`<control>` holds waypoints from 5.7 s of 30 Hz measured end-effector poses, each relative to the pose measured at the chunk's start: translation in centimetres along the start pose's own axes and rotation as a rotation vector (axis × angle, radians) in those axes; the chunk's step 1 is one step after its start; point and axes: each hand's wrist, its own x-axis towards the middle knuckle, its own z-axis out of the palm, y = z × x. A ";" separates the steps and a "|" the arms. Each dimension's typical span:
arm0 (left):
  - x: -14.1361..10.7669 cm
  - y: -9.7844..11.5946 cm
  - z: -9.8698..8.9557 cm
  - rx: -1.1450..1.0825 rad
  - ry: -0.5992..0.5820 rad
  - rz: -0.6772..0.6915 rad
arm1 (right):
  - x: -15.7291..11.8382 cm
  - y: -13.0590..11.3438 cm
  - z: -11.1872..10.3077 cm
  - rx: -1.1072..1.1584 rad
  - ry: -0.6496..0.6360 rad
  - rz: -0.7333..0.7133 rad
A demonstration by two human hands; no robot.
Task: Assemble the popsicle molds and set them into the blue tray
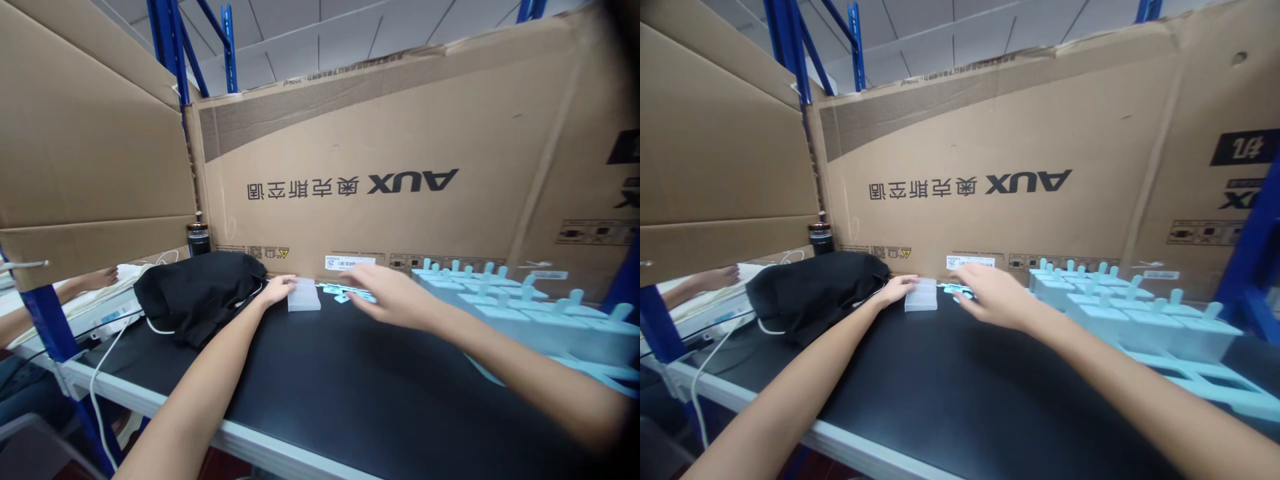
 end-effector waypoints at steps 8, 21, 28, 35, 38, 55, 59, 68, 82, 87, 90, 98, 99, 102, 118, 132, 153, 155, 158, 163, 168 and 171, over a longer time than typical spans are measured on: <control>0.0 -0.1 0.0 -0.008 0.023 0.003 | -13.9 9.3 -3.3 -0.174 0.398 0.613; -0.5 0.8 -0.2 0.049 0.006 0.083 | -13.9 8.1 -0.8 -0.223 0.233 0.616; -0.3 0.5 -0.2 0.063 -0.005 0.093 | -14.1 7.1 1.6 -0.558 0.307 0.638; -0.2 0.2 -0.2 0.075 -0.006 0.100 | -14.3 6.6 2.6 -0.613 0.284 0.634; -0.2 0.3 -0.2 0.083 0.000 0.106 | -14.2 6.8 2.3 -0.661 0.246 0.574; -3.7 11.2 3.7 0.265 0.171 0.461 | -13.2 7.0 1.0 -0.679 0.154 0.552; -5.5 18.0 13.2 0.319 -0.275 0.774 | -13.4 7.0 1.2 -0.680 0.164 0.532; -6.4 20.9 17.3 0.355 -0.460 0.766 | -14.0 7.7 1.4 -0.633 0.207 0.487; -6.4 20.4 18.0 0.351 -0.446 0.714 | -13.0 8.4 1.3 -0.568 0.130 0.429; -6.6 20.4 17.7 0.335 -0.466 0.705 | -12.6 8.4 -0.1 -0.529 0.141 0.603; -6.6 20.4 17.5 0.309 -0.481 0.709 | -11.7 8.3 -1.8 -0.500 0.168 0.824; -5.9 19.4 17.7 -0.080 -0.421 0.579 | -7.8 5.7 -3.7 -0.407 0.408 0.632; -5.9 19.2 17.6 -0.203 -0.370 0.508 | -7.2 5.5 -3.6 -0.366 0.420 0.605; -6.4 18.8 16.5 -0.582 -0.261 0.364 | -5.3 4.6 -2.7 -0.182 0.406 0.535; -7.5 16.9 9.0 -0.727 -0.376 0.118 | -3.6 0.3 1.8 1.038 0.112 0.477; -6.2 15.3 5.8 0.163 -0.093 0.411 | -4.6 5.0 2.9 0.970 0.510 0.624; -6.7 15.9 6.0 0.526 0.063 0.456 | -3.1 2.3 5.9 1.095 0.139 0.500; -6.5 15.7 5.6 0.545 0.093 0.450 | -3.1 3.3 6.4 1.052 0.149 0.522; -6.0 15.1 4.9 0.578 0.145 0.403 | -2.7 5.5 7.8 0.902 0.177 0.602; -4.9 12.9 3.7 0.495 0.269 0.201 | -0.5 8.0 10.1 0.562 0.086 0.743; -2.7 10.0 2.5 0.075 0.371 -0.133 | 1.2 8.2 10.9 0.367 -0.058 0.738; -1.3 8.2 1.6 -0.147 0.464 -0.256 | 1.2 8.1 11.3 0.266 -0.060 0.804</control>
